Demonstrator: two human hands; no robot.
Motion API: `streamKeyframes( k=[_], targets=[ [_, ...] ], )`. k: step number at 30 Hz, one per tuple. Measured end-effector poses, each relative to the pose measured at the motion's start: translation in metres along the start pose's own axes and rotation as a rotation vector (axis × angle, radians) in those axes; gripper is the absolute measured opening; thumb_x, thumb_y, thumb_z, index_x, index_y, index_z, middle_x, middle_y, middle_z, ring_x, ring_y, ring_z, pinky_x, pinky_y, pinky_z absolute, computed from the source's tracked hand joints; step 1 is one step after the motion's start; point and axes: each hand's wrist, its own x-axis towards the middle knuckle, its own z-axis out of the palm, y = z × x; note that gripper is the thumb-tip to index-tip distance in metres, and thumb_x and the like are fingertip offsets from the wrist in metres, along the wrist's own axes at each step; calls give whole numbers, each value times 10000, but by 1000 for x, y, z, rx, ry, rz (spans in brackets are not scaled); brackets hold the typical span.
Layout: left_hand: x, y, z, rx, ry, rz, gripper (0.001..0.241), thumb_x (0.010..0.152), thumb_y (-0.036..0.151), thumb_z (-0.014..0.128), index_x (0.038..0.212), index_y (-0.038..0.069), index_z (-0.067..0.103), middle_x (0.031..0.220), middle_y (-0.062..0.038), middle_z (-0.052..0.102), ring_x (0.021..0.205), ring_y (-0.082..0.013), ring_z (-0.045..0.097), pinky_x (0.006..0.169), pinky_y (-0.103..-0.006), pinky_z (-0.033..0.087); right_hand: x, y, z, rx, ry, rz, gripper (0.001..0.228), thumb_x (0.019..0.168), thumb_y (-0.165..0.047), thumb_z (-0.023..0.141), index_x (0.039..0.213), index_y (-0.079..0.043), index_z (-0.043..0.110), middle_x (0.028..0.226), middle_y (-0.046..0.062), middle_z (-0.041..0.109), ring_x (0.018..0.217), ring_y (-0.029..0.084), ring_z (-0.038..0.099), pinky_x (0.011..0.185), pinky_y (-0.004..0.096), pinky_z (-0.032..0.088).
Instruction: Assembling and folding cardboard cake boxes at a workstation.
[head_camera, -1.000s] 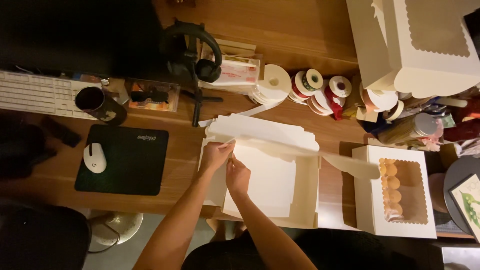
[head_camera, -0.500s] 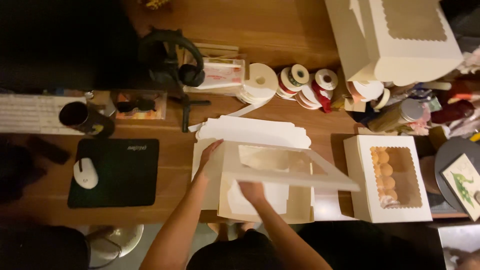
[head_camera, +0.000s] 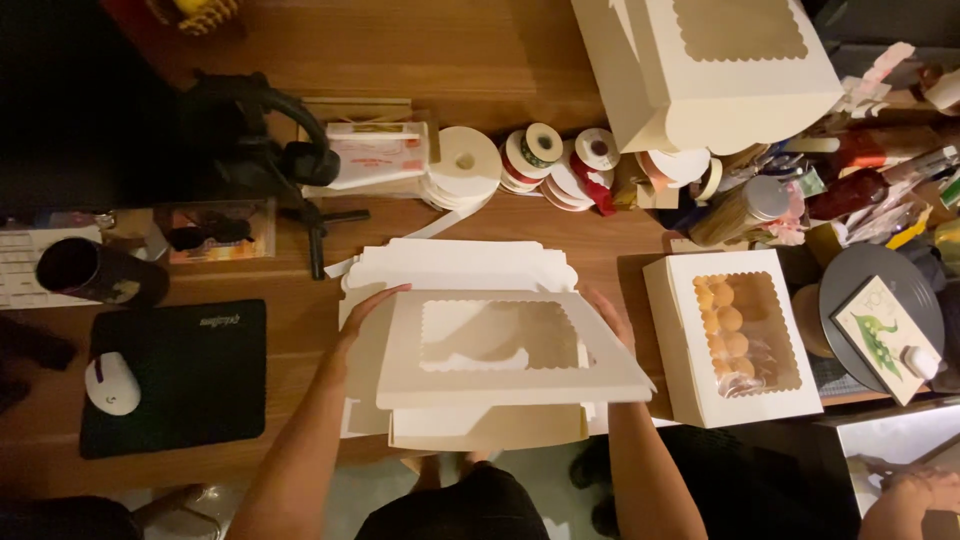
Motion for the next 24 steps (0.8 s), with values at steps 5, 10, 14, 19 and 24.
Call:
streamKeyframes(
  k=[5, 10, 14, 19, 24],
  targets=[
    [-8, 9, -2, 17, -37, -75, 496, 899, 310, 744, 1304, 32, 676, 1245, -70, 692, 1103, -186, 629, 950, -307, 491, 20, 16, -20, 120, 6, 45, 358, 986, -255, 705, 1208, 25, 691, 1199, 130, 689, 1106, 211, 642, 966, 335, 527],
    [-14, 22, 10, 12, -55, -121, 534, 895, 327, 756, 1329, 28, 662, 1270, -70, 676, 1125, -181, 612, 975, -302, 476, 35, 4, -3, -29, 110, 94, 302, 957, -238, 752, 1112, 19, 719, 1019, 81, 708, 920, 183, 647, 784, 350, 540],
    [-14, 13, 22, 12, 155, -91, 665, 841, 456, 792, 1312, 3, 667, 1269, -108, 701, 1134, -221, 645, 956, -347, 506, 30, 11, 12, 118, 138, 68, 310, 945, -252, 743, 1125, -2, 706, 1026, 27, 721, 914, 111, 653, 764, 288, 545],
    [-30, 4, 32, 13, 280, 49, 680, 874, 473, 776, 1360, 27, 610, 1334, -98, 662, 1204, -194, 606, 1011, -327, 467, 22, 25, 26, 196, 141, 192, 341, 962, -290, 729, 1128, 8, 735, 1021, 40, 751, 886, 89, 663, 750, 269, 543],
    [-45, 19, 46, 32, 410, -20, 522, 878, 423, 773, 1209, 23, 724, 1162, -108, 762, 1085, -207, 705, 915, -349, 538, 20, 26, 37, 216, 220, 201, 389, 936, -303, 768, 1094, 52, 746, 996, 63, 759, 873, 106, 662, 741, 281, 530]
  ],
)
